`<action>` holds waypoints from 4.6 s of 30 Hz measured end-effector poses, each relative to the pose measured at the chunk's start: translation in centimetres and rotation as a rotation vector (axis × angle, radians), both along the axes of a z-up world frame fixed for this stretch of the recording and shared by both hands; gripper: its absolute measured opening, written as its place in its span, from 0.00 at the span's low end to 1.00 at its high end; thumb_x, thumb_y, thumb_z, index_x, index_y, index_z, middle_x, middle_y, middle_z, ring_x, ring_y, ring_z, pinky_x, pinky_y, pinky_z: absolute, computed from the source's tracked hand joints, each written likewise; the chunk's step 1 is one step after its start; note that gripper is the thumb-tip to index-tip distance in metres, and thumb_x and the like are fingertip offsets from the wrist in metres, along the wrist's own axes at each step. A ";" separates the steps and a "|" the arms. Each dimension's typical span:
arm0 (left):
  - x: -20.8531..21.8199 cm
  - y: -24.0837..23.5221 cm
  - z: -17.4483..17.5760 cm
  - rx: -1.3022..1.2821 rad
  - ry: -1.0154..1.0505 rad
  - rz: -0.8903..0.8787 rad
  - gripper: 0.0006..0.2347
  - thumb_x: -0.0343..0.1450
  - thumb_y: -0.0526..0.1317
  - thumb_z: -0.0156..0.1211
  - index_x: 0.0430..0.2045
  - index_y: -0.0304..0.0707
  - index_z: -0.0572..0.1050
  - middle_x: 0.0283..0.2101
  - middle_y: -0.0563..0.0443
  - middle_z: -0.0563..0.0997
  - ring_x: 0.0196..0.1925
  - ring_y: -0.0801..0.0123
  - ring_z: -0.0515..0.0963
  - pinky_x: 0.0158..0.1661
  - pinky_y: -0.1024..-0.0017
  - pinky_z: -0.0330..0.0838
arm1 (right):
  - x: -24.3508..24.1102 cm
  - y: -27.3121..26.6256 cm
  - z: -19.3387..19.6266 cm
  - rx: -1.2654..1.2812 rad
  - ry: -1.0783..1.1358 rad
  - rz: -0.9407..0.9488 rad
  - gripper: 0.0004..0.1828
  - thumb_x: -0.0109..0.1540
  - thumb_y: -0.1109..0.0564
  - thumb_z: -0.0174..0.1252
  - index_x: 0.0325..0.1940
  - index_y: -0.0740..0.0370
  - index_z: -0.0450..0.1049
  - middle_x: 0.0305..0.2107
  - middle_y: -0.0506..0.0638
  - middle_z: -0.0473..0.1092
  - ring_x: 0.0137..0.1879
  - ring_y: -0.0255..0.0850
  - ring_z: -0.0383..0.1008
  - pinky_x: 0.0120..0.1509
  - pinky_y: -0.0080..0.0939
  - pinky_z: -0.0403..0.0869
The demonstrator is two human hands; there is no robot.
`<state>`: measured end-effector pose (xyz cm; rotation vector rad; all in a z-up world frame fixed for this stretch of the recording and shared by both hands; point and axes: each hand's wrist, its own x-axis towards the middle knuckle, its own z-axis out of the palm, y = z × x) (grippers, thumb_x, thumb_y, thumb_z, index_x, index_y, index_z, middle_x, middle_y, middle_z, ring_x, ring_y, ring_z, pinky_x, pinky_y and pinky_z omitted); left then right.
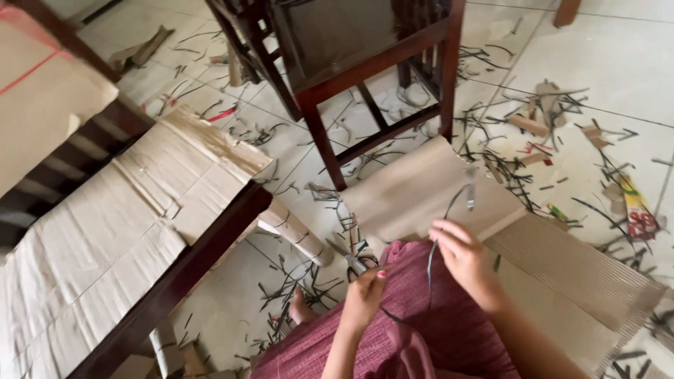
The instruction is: The person places a piece of corrugated cardboard on the seat of a wooden chair and secures it using black plastic ties. They cut the ties with scissors, thread them through the cardboard, and tie them to the chair legs to hold the cardboard in place.
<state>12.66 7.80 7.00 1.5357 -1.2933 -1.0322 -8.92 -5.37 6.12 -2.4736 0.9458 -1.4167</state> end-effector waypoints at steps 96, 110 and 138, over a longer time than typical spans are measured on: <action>5.8 3.4 13.3 -0.616 -0.084 0.598 0.03 0.70 0.38 0.69 0.31 0.41 0.86 0.26 0.48 0.86 0.33 0.65 0.87 0.37 0.68 0.79 | 16.1 4.0 19.7 0.287 -0.053 0.657 0.04 0.59 0.57 0.68 0.37 0.57 0.82 0.49 0.50 0.79 0.61 0.48 0.76 0.70 0.57 0.66; 5.8 3.4 15.3 -0.623 0.079 0.643 0.04 0.69 0.36 0.71 0.33 0.37 0.84 0.26 0.46 0.85 0.30 0.70 0.85 0.39 0.70 0.81 | 15.8 4.0 17.8 0.248 0.031 0.596 0.02 0.61 0.59 0.62 0.33 0.54 0.78 0.62 0.47 0.71 0.73 0.53 0.62 0.70 0.83 0.47; 10.5 6.0 9.7 -0.413 -0.419 0.387 0.21 0.64 0.45 0.74 0.52 0.45 0.78 0.34 0.40 0.82 0.38 0.50 0.82 0.45 0.55 0.79 | 14.1 -3.8 14.2 1.278 -0.597 0.815 0.08 0.75 0.53 0.45 0.41 0.50 0.65 0.22 0.42 0.65 0.30 0.33 0.69 0.43 0.41 0.78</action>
